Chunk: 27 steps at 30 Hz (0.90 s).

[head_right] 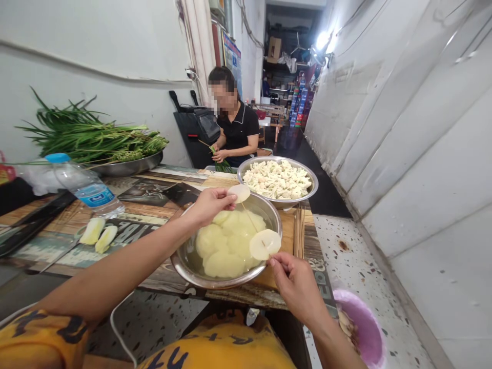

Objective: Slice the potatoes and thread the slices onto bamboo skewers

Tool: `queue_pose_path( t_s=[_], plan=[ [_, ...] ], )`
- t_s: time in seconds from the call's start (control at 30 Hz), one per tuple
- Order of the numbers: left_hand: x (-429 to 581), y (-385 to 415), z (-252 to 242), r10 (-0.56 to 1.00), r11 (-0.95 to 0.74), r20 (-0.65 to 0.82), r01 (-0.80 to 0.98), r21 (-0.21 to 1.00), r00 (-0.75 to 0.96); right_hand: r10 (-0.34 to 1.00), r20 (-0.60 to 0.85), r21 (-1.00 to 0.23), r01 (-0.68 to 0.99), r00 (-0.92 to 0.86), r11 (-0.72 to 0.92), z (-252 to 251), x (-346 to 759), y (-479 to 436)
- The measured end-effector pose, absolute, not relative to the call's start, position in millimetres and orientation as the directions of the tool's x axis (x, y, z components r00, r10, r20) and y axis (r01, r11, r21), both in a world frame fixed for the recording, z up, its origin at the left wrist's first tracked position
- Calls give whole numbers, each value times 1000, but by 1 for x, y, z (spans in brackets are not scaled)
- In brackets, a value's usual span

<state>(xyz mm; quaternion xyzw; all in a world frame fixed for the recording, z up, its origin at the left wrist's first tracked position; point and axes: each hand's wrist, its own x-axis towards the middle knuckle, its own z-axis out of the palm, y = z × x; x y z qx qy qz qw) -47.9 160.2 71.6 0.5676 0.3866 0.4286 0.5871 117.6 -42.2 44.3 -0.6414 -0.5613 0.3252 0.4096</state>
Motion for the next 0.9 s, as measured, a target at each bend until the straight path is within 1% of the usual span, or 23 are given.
queue_pose_path(
  t_s=[0.23,0.3,0.37,0.43,0.5,0.53,0.57,0.6,0.63,0.67,0.7,0.77,0.83,0.9],
  plan=[
    [-50,158,73,922,-68,65,-6,998,383,982,63,-897,442,179,-23,44,114,-40],
    [-51,158,73,920,-83,73,9,997,386,980,53,-914,405,190,-29,44,113,-40],
    [-51,158,73,912,-115,94,29,993,398,984,-3,-957,286,177,-54,45,112,-40],
    [-51,157,74,893,-159,121,52,986,433,987,-109,-989,90,122,-121,46,113,-39],
    [-51,155,75,881,-174,133,49,983,454,979,-196,-978,-84,55,-191,47,113,-38],
    [-50,154,76,884,-161,129,35,986,449,976,-215,-970,-126,46,-207,47,113,-37],
    [-49,153,76,893,-135,116,13,991,435,976,-207,-972,-129,63,-198,47,112,-37],
    [-49,153,76,905,-97,94,-14,995,416,980,-173,-982,-88,100,-164,46,112,-36],
    [-48,153,77,914,-49,63,-43,998,401,982,-118,-993,1,146,-119,46,111,-36],
    [-48,154,77,919,6,23,-70,998,393,981,-39,-990,125,188,-64,45,111,-37],
    [-48,154,78,920,66,-24,-93,993,391,975,56,-964,266,215,-4,45,110,-37],
    [-49,155,80,904,191,-121,-133,973,411,950,237,-854,510,204,104,45,110,-39],
    [-50,156,83,871,284,-186,-156,946,455,927,341,-752,637,155,170,44,112,-40],
    [-51,155,84,860,301,-194,-162,940,471,917,376,-714,672,131,196,43,113,-41]
  ],
)
